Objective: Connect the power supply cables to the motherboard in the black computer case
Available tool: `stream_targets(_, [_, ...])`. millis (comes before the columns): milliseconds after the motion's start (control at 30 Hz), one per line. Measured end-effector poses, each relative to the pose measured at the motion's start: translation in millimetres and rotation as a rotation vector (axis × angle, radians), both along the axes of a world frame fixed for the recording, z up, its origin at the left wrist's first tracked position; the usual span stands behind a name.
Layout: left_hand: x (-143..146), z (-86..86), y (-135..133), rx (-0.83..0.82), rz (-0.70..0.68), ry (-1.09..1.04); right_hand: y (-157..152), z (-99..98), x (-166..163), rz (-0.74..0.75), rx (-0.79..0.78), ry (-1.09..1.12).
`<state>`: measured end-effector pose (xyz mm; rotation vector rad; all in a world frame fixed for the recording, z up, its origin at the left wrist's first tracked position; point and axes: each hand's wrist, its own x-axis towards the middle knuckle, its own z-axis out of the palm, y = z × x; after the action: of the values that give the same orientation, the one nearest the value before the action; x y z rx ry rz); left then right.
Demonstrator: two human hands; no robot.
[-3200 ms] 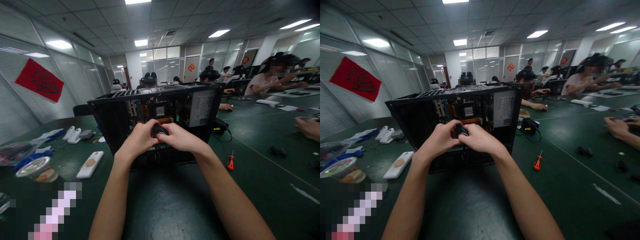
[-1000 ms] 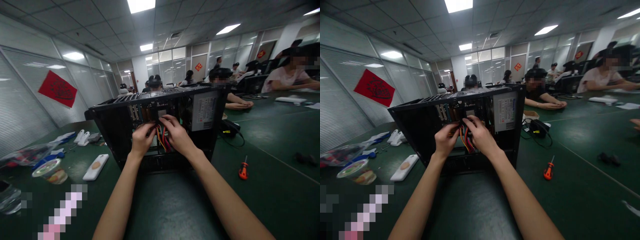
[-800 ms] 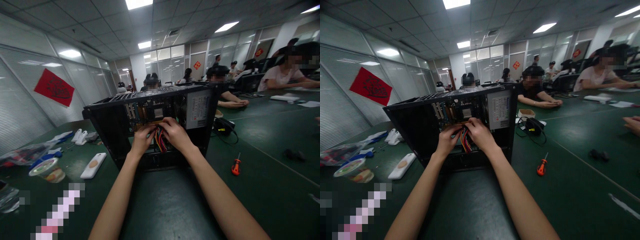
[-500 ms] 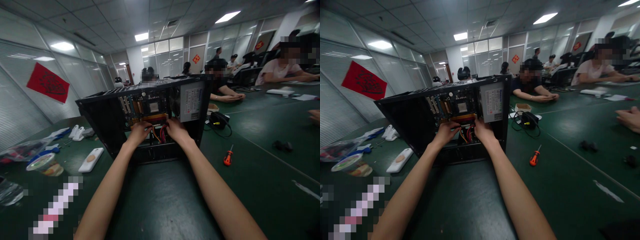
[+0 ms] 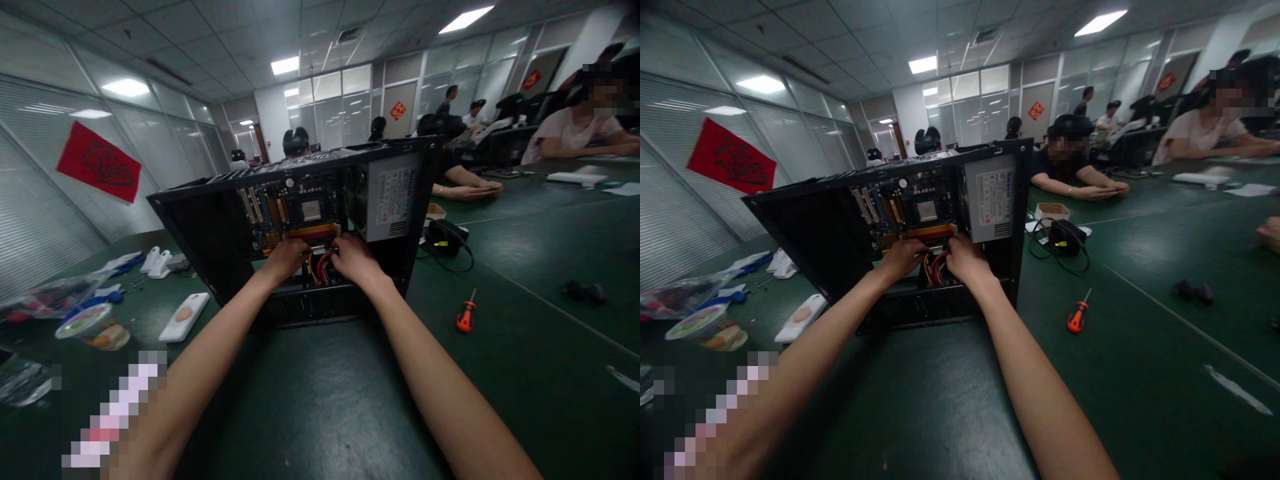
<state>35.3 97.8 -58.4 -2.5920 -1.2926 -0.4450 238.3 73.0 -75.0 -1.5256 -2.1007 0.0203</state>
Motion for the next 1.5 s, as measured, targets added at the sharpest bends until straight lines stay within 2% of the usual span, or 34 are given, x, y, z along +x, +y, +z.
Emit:
stream_targets(133, [-0.7, -4.9, -2.2, 0.003, 0.035, -0.035, 2.6, -1.2, -1.6, 0.018, -0.007, -0.022])
stream_targets(367, [7.4, -6.3, -3.3, -0.014, 0.195, -0.002, 4.6, -4.0, -3.3, 0.092, -0.014, -0.075])
stream_targets(467, [8.8, -5.7, -2.5, -0.028, 0.195, -0.002, 5.5, -6.3, -3.3, 0.138, 0.007, -0.089])
stream_targets(567, [7.8, -7.6, -1.5, -0.029, 0.175, -0.047, 4.6, -7.2, -3.0, 0.176, 0.026, -0.11])
stream_targets(733, [1.7, -15.7, 1.1, -0.089, 0.285, -0.204, 4.9, -0.7, -6.8, 0.204, 0.052, -0.186])
stream_targets(1000, [0.0, -18.3, -5.6, -0.162, 0.214, -0.201, 18.4, 9.2, -17.6, 0.237, 0.09, -0.373])
stream_targets(1233, [7.2, -16.8, -6.1, -0.178, 0.323, -0.173, 18.9, 4.0, -14.6, 0.232, 0.132, -0.358])
stream_targets(1500, [4.8, -12.7, -10.2, -0.166, 0.344, -0.161, 17.5, 7.8, -18.8, 0.236, 0.139, -0.42])
